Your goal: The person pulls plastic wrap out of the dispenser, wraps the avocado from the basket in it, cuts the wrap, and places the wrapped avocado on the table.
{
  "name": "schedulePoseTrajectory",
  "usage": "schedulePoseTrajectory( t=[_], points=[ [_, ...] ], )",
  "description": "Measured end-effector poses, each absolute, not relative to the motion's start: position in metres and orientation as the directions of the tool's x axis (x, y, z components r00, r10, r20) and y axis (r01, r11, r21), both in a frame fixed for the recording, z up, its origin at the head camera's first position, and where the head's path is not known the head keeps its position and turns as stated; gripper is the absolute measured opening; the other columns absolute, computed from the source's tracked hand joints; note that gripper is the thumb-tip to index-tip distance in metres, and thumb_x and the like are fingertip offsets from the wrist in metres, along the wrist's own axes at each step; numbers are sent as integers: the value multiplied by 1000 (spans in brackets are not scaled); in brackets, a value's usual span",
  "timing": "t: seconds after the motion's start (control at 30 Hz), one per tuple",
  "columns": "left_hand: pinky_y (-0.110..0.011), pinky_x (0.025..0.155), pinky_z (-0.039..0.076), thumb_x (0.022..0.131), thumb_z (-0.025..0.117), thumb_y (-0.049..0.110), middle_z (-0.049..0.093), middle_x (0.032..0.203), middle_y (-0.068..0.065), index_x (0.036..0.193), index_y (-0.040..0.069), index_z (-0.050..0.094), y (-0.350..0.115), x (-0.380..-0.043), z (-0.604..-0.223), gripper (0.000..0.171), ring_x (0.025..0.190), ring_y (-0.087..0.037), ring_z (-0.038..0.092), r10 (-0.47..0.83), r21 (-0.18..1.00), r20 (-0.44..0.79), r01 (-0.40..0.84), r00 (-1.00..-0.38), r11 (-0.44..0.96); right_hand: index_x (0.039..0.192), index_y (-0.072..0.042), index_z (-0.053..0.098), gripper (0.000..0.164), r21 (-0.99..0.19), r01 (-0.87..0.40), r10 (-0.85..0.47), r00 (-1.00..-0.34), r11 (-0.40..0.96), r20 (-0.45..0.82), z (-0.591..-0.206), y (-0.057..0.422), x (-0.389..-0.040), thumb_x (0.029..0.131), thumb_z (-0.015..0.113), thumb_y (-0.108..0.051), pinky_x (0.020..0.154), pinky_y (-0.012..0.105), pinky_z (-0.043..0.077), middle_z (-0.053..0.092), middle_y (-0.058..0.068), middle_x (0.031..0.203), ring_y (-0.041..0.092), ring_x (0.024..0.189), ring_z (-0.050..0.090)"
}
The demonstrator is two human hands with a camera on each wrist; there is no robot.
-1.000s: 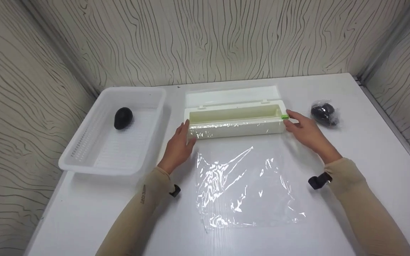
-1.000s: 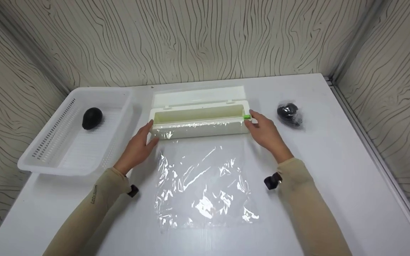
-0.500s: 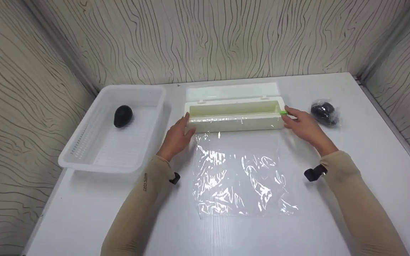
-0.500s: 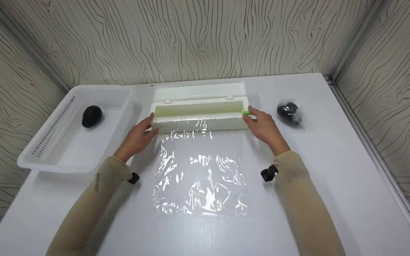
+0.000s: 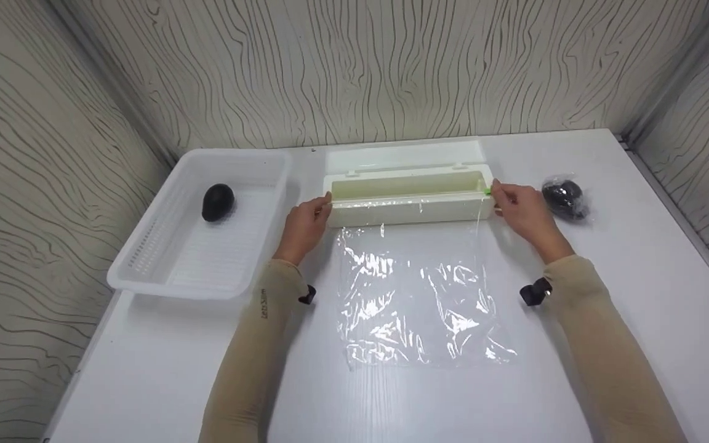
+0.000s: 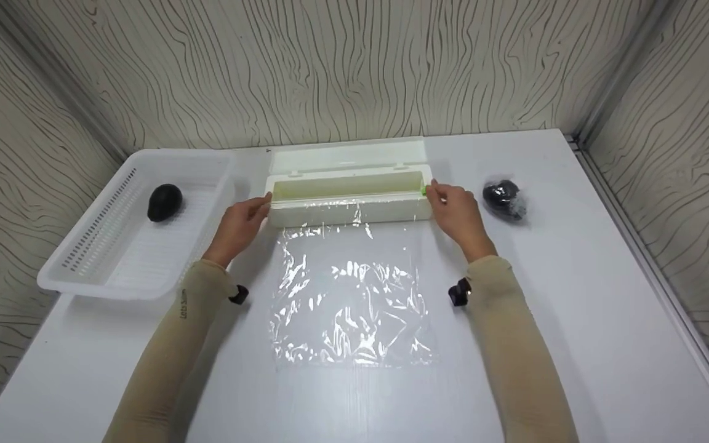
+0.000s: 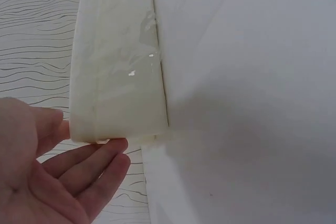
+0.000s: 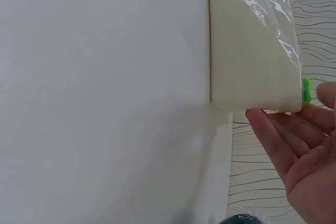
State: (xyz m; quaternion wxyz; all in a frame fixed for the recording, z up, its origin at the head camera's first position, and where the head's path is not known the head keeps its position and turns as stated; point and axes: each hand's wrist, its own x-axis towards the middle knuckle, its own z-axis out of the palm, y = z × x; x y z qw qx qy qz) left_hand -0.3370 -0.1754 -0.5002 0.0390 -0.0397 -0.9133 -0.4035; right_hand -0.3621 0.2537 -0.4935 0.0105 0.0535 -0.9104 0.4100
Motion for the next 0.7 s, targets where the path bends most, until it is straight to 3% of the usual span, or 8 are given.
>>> schedulePoseTrajectory(
  t=[0.1,0.3,0.43,0.6,0.7],
  points=[
    [-43,103,55,109,53,28,70,135,-11,139,9,66,-175,-340,-500,37,124,-29,67,12,730,116,94,-993,677,136,4,63,61,-724,-101,-45,-994,682,97,-492,251,-363,108,48,-48,90,41,61,64,26,136,42,108,73],
    [-43,91,55,110,52,34,75,122,-11,131,11,72,-175,-343,-498,37,103,-27,68,-9,739,86,58,-996,671,128,3,69,55,-689,-95,30,-986,719,167,-488,246,-367,100,67,-44,107,54,49,67,18,133,43,125,64],
    [-43,91,55,110,49,39,77,113,-9,120,13,77,-175,-343,-497,39,103,-25,68,-16,738,82,50,-996,673,127,3,69,52,-694,-89,41,-985,715,169,-488,245,-368,100,67,-41,109,55,48,68,19,131,44,125,64],
    [-40,81,50,111,47,40,73,99,-13,106,11,77,-175,-344,-499,42,87,-24,61,-1,735,103,76,-995,673,127,3,69,49,-689,-85,54,-982,720,178,-490,245,-367,100,66,-38,107,54,49,69,21,129,44,120,66],
    [-38,77,48,111,47,39,71,94,-13,106,10,77,-177,-347,-503,41,83,-23,57,2,720,133,98,-991,687,126,4,70,48,-692,-96,54,-980,716,192,-492,244,-367,100,66,-36,104,55,51,69,21,127,43,119,67]
  ],
)
